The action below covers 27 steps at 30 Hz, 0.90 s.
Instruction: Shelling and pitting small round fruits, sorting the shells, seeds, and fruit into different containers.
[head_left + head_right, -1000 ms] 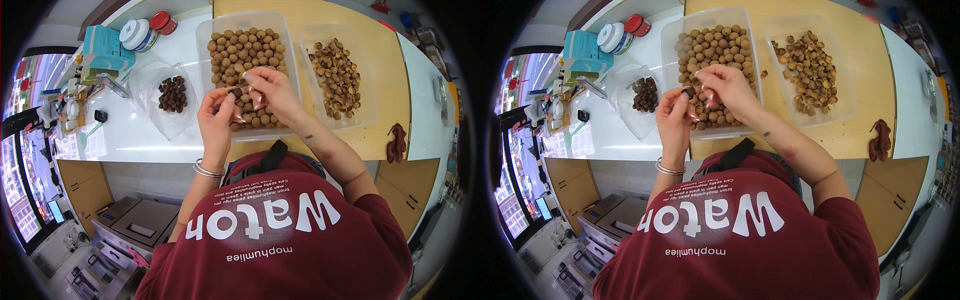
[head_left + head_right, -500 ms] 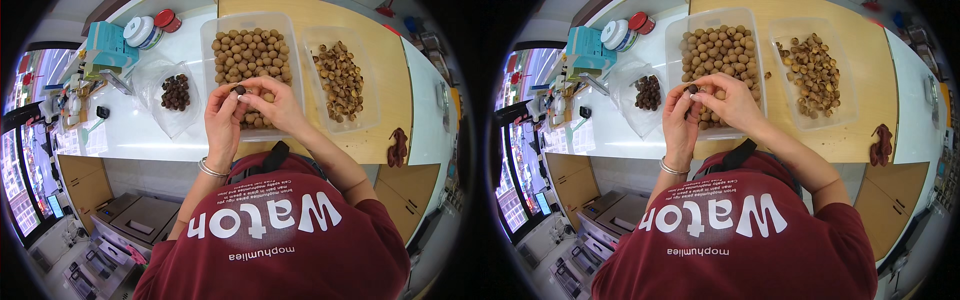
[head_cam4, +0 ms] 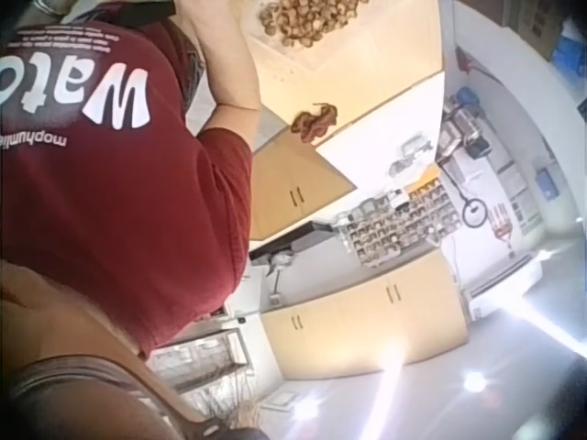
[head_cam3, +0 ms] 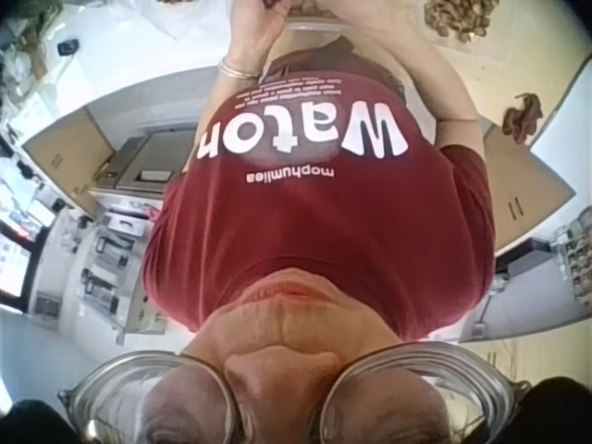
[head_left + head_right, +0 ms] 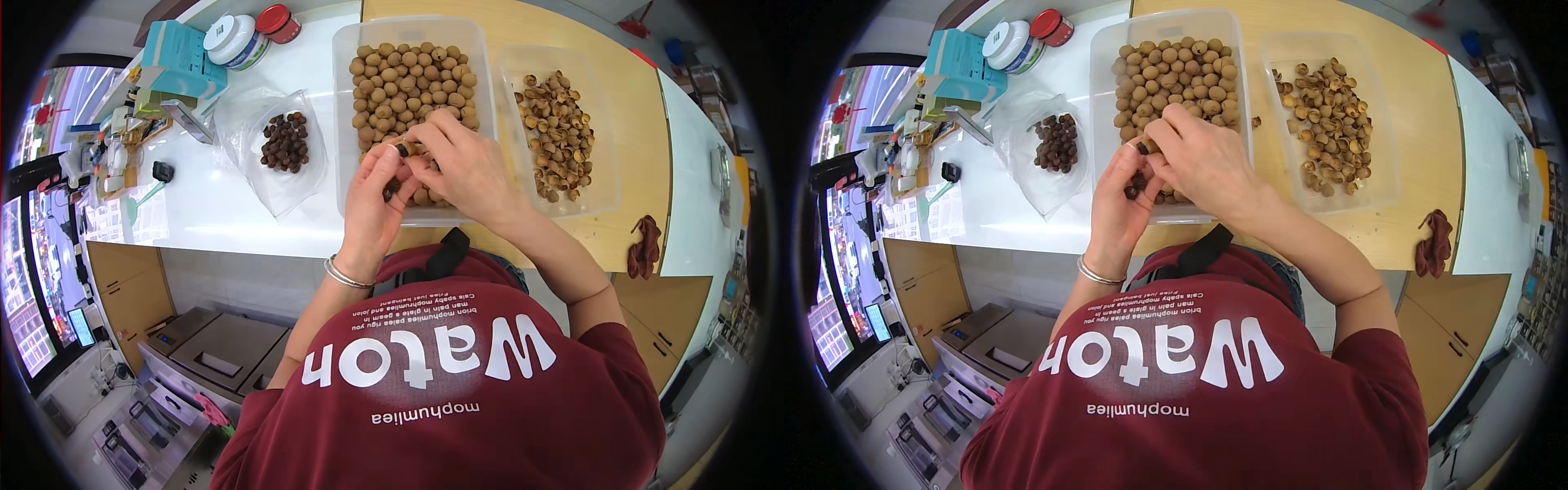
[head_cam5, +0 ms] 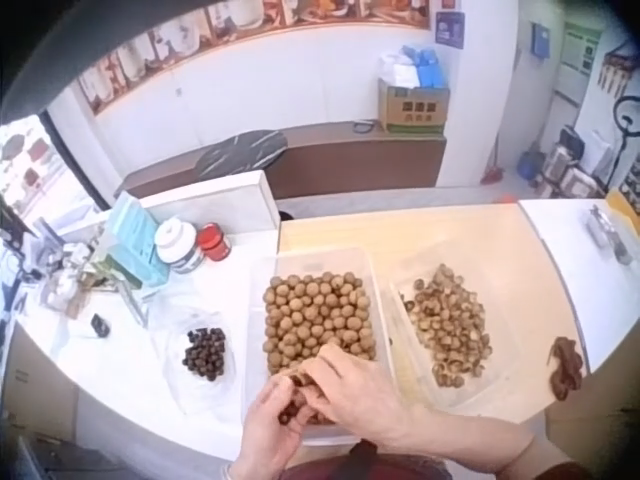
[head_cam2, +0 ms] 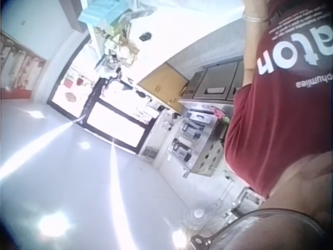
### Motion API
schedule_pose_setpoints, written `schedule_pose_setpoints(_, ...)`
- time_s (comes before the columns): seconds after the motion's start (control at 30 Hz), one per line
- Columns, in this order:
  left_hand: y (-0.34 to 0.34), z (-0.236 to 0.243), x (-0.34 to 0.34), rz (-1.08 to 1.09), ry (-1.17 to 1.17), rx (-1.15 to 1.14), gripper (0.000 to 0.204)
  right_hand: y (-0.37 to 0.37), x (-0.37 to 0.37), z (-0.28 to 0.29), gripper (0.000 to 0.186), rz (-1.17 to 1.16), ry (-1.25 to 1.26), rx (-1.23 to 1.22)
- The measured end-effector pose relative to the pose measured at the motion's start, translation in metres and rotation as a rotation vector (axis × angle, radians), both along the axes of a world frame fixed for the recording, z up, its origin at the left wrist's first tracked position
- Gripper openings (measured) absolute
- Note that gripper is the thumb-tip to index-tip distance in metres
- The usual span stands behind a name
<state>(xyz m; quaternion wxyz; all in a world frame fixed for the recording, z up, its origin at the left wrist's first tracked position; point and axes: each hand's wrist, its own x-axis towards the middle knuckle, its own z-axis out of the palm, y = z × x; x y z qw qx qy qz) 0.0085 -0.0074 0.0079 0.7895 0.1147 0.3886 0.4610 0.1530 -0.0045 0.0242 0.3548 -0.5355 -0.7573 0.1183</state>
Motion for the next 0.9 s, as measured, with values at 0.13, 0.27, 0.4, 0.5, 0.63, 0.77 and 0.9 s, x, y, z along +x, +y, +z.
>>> schedule_pose_setpoints(0.13,0.007,0.003,-0.009,-0.126,0.236,0.164,0.025,0.003,0.008,0.003,0.025,0.099,0.031,-0.037)
schedule_pose_setpoints(0.27,0.014,0.003,-0.017,-0.243,0.232,0.177,0.026,0.01,0.02,0.009,0.024,0.306,0.131,-0.195)
schedule_pose_setpoints(0.4,0.014,-0.002,-0.017,-0.23,0.005,0.052,0.028,0.013,0.025,0.012,0.022,0.321,0.222,-0.295)
schedule_pose_setpoints(0.5,0.012,-0.001,-0.012,-0.243,-0.148,-0.039,0.026,0.008,0.026,0.011,0.022,0.288,0.226,-0.259)
schedule_pose_setpoints(0.63,0.008,-0.003,-0.005,-0.219,-0.081,-0.019,0.029,0.002,0.028,0.013,0.022,0.211,0.164,-0.201)
schedule_pose_setpoints(0.77,0.014,-0.003,-0.013,-0.142,-0.029,-0.072,0.031,-0.005,0.051,0.034,0.024,0.078,0.094,-0.155)
schedule_pose_setpoints(0.9,0.025,0.008,-0.039,-0.002,-0.042,0.023,0.028,-0.004,0.12,0.025,0.027,-0.27,-0.264,-0.062)
